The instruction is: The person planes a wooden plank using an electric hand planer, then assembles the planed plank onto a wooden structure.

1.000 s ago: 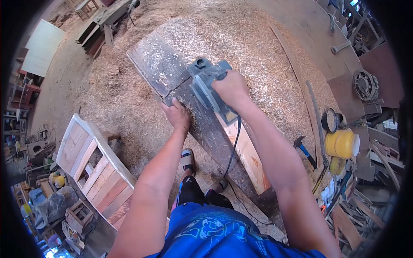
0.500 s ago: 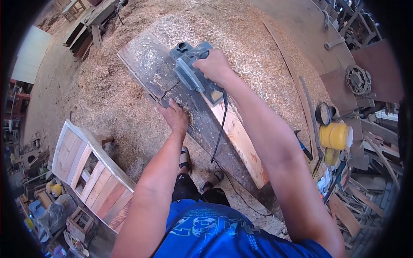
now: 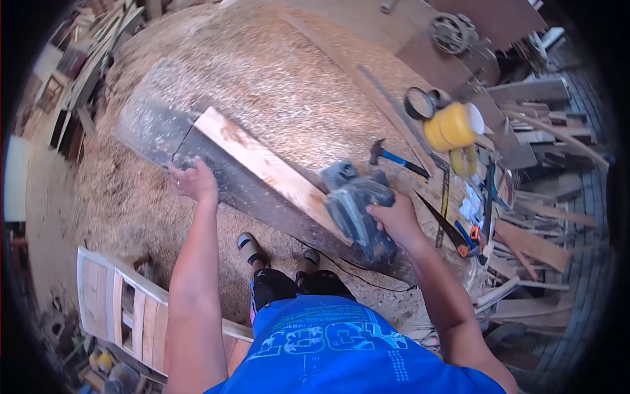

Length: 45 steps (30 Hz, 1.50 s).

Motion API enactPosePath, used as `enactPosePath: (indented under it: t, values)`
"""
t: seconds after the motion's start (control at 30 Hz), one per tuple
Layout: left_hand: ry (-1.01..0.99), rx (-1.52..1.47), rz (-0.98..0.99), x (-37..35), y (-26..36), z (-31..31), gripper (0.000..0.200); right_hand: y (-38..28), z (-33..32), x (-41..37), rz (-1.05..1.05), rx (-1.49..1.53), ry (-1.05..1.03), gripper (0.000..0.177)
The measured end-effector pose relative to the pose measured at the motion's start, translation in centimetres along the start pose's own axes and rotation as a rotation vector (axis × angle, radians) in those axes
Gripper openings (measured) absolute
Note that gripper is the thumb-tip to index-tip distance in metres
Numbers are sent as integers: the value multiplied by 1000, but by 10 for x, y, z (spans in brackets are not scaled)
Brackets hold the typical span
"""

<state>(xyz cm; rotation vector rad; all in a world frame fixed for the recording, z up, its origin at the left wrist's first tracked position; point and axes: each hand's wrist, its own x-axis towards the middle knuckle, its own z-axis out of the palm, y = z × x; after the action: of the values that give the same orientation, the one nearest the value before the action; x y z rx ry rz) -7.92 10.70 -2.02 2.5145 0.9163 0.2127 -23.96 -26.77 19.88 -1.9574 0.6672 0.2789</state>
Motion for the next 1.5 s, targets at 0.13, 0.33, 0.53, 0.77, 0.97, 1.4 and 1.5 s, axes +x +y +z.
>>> enactPosePath:
  t: [0.13,0.33,0.53,0.77,0.97,1.4,1.5]
  values:
    - [-39,-158,199,-58,71,-2,87,71,-54,-1,-48,211,275,19]
    - [-212,179,191,-88,135,-11,73,106,-80,43,-85,345,509,15]
    - [-327,164,85,-87,135,-27,85,120,-99,65,-63,368,393,13]
    - [-161,-684,-5,-102,74,-25,72,108,-100,56,5,459,228,13]
    - [-103,-936,-8,-132,87,4,77,105,-104,58,-8,443,167,14]
    - [-195,-776,-248,-91,123,-5,75,102,-99,47,14,336,219,11]
    - [-137,-889,-196,-58,104,14,50,83,-92,-2,-85,152,185,19]
